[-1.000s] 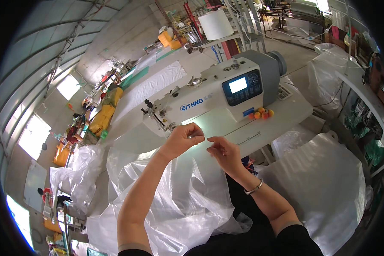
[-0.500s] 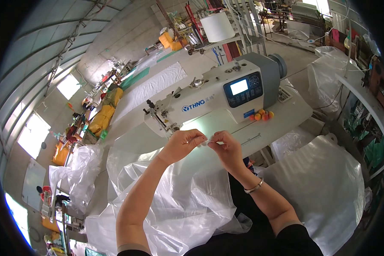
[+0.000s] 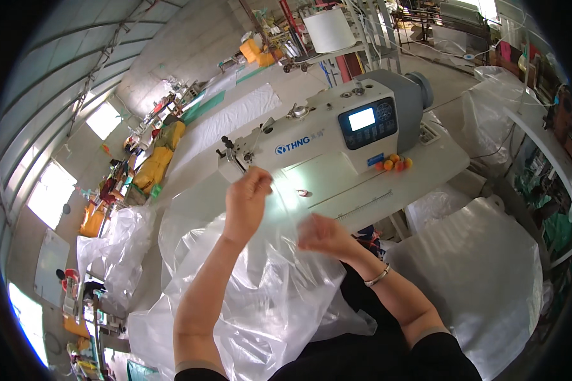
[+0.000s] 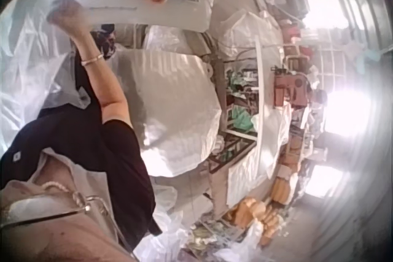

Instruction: The person aligns and sews large white plastic sheets using an industrial sewing machine. They repeatedly fold the edges of the plastic, guide the material under the needle, and operate the machine to stitch the seams. The person adjusts the plastic frequently to maintain alignment during the sewing process.

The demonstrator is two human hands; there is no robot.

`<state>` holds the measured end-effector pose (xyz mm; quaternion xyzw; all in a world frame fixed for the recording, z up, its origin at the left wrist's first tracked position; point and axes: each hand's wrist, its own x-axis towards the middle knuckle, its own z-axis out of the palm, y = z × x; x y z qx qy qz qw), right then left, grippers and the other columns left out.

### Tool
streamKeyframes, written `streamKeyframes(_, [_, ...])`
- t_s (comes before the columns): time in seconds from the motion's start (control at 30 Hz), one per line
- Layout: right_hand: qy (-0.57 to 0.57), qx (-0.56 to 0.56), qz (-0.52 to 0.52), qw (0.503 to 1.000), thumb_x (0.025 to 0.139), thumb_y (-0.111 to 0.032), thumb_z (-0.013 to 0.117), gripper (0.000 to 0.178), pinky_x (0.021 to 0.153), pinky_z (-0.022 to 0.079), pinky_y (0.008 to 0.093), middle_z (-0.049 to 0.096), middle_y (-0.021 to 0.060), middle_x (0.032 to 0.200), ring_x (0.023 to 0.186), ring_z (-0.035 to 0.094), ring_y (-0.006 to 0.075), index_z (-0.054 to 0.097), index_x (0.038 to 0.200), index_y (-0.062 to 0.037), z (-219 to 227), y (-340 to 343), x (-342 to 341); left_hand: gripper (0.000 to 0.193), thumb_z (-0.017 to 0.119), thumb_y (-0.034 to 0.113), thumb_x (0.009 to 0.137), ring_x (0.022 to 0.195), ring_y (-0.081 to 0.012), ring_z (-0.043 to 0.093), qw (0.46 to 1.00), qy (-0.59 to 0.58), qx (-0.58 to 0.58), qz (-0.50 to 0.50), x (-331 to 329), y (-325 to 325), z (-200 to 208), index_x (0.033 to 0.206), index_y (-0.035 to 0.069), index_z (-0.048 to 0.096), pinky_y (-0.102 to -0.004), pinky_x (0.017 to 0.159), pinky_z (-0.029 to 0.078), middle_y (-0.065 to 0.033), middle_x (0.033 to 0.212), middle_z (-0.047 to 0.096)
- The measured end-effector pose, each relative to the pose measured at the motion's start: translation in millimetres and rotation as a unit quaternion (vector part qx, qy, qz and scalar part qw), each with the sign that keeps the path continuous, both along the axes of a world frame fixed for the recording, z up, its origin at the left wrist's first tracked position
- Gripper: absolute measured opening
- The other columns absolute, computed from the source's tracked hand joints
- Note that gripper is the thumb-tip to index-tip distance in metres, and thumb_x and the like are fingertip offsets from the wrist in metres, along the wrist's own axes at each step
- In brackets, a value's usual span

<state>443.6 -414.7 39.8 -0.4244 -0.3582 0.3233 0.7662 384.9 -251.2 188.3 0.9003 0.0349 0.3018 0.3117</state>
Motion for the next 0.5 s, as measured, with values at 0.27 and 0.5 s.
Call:
streamKeyframes(0.27, [-0.054, -0.110, 0.037, 0.992, 0.083, -0.011, 0.071, 0.028, 0.080, 0.051, 0.0295, 0.069, 0.0060, 0.098, 0.088, 0.063, 0.0111, 0.065, 0.107, 0.0012, -63.2, 40.4, -48.0, 0.005, 0.056, 0.006, 0.089, 0.061, -0.0276, 0.058, 0.959, -0.122, 0.232, 0.109, -11.3, 32.3, 9.2, 0.092, 0.007, 0.060, -0.0343, 0.058, 0.047, -0.0089, 0.078, 0.064])
streamKeyframes(0.5, [0.030, -0.184, 0.439, 0.879, 0.097, -0.031, 0.056, 0.034, 0.074, 0.046, 0.0248, 0.063, -0.0040, 0.092, 0.079, 0.053, 0.0071, 0.064, 0.111, -0.0010, -11.7, 41.4, -182.4, 0.021, 0.052, 0.012, 0.087, 0.086, -0.0348, 0.063, 0.893, 0.205, 0.397, -0.044, -88.0, 149.7, -135.8, 0.105, 0.010, 0.063, -0.0441, 0.074, 0.052, -0.0119, 0.090, 0.064])
